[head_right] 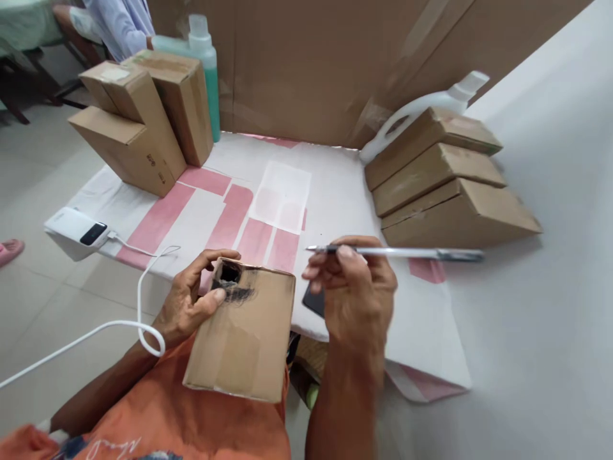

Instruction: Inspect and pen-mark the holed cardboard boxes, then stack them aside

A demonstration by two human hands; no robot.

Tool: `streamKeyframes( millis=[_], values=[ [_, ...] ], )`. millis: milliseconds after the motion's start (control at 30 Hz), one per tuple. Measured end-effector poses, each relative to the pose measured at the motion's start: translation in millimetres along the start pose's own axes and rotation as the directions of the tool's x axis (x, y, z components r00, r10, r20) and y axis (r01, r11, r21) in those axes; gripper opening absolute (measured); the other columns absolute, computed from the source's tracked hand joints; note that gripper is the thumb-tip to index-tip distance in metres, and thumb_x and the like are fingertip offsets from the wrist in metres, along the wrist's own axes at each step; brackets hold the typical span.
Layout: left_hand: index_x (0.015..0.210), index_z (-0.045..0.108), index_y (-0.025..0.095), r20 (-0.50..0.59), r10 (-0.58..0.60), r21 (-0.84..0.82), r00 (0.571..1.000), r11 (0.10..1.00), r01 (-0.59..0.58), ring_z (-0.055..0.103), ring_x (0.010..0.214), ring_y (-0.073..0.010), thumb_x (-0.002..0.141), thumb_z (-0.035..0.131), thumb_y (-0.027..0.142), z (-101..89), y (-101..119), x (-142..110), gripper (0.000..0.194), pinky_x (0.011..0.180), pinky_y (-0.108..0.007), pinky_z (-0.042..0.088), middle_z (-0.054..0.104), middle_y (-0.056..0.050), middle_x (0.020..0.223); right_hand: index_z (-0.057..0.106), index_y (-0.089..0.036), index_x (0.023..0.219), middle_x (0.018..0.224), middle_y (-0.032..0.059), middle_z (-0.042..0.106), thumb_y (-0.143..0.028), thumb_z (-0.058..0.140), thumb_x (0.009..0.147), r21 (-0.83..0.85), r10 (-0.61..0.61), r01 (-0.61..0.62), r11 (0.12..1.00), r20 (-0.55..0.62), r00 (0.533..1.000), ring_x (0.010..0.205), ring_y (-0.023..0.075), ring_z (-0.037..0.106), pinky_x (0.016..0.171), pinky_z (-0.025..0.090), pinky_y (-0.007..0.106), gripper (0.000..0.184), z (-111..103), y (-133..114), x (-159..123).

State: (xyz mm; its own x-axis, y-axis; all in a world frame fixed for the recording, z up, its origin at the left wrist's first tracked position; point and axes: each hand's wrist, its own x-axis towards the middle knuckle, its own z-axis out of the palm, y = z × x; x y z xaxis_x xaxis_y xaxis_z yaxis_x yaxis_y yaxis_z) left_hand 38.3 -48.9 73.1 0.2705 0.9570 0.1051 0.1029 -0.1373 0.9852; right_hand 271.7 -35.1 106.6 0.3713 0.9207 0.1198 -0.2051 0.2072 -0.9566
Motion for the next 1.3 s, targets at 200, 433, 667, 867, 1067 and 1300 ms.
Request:
streamKeyframes(
  millis=[200, 433, 667, 867, 1067, 1300],
  values=[
    [0.139, 0.062, 0.024, 0.033, -0.005, 0.004, 0.999, 1.000, 0.005, 0.065, 0.120, -0.0313, 0.087, 0.068, 0.034, -0.7, 2.4, -3.7, 0.053, 0.112, -0.047, 0.044, 0.071, -0.009, 0.132, 0.080, -0.025, 0.103, 0.095, 0.0029, 0.078, -0.020, 0.077, 0.095, -0.042, -0.015, 0.026, 0.999, 0.243, 0.970, 0.071, 0.0140, 0.076, 0.060, 0.062, 0.024, 0.009, 42.1, -17.7, -71.1],
    [0.151, 0.052, 0.026, 0.109, 0.040, -0.055, 0.993, 0.998, -0.034, 0.059, 0.134, -0.0379, 0.080, 0.078, 0.044, -2.0, -0.5, -8.1, 0.077, 0.115, -0.051, 0.046, 0.062, -0.012, 0.146, 0.081, -0.025, 0.102, 0.086, 0.0005, 0.075, -0.025, 0.074, 0.099, -0.216, 0.004, 0.052, 0.975, 0.253, 0.968, 0.066, 0.0111, 0.070, 0.057, 0.056, 0.020, 0.007, 36.9, -10.7, -68.4],
    [0.152, 0.050, 0.027, 0.118, 0.041, -0.038, 0.992, 0.999, -0.037, 0.057, 0.138, -0.0381, 0.079, 0.076, 0.035, -1.5, -1.8, -6.4, 0.078, 0.118, -0.053, 0.044, 0.059, -0.012, 0.150, 0.077, -0.027, 0.103, 0.096, 0.0016, 0.074, -0.020, 0.071, 0.099, -0.338, -0.059, 0.193, 0.921, 0.370, 0.927, 0.082, 0.0153, 0.072, 0.068, 0.056, 0.025, 0.010, 32.8, -8.8, -63.3],
    [0.151, 0.050, 0.027, 0.111, 0.050, -0.007, 0.993, 0.999, -0.049, 0.059, 0.136, -0.0368, 0.081, 0.074, 0.035, -0.7, 1.4, -6.5, 0.075, 0.120, -0.053, 0.042, 0.061, -0.011, 0.147, 0.076, -0.026, 0.101, 0.097, 0.0023, 0.074, -0.018, 0.067, 0.099, -0.382, -0.082, 0.269, 0.884, 0.439, 0.895, 0.093, 0.0190, 0.072, 0.080, 0.057, 0.030, 0.012, 30.3, -13.5, -59.2],
    [0.150, 0.050, 0.026, 0.084, 0.050, 0.028, 0.995, 0.998, -0.052, 0.056, 0.139, -0.0366, 0.082, 0.073, 0.036, -2.7, 1.5, -5.3, 0.073, 0.121, -0.052, 0.039, 0.060, -0.011, 0.150, 0.073, -0.024, 0.097, 0.090, 0.0015, 0.071, -0.019, 0.065, 0.100, -0.441, -0.089, 0.262, 0.859, 0.375, 0.923, 0.076, 0.0156, 0.069, 0.063, 0.053, 0.025, 0.010, 28.3, -18.4, -63.6],
    [0.151, 0.050, 0.028, 0.089, 0.052, 0.033, 0.995, 0.998, -0.055, 0.055, 0.140, -0.0370, 0.081, 0.074, 0.037, -4.7, -2.7, -5.3, 0.075, 0.121, -0.052, 0.039, 0.058, -0.010, 0.152, 0.074, -0.023, 0.095, 0.083, -0.0011, 0.071, -0.022, 0.066, 0.100, -0.467, -0.088, 0.186, 0.864, 0.225, 0.970, 0.060, 0.0113, 0.064, 0.053, 0.050, 0.023, 0.010, 26.3, -16.5, -59.2]
  ],
)
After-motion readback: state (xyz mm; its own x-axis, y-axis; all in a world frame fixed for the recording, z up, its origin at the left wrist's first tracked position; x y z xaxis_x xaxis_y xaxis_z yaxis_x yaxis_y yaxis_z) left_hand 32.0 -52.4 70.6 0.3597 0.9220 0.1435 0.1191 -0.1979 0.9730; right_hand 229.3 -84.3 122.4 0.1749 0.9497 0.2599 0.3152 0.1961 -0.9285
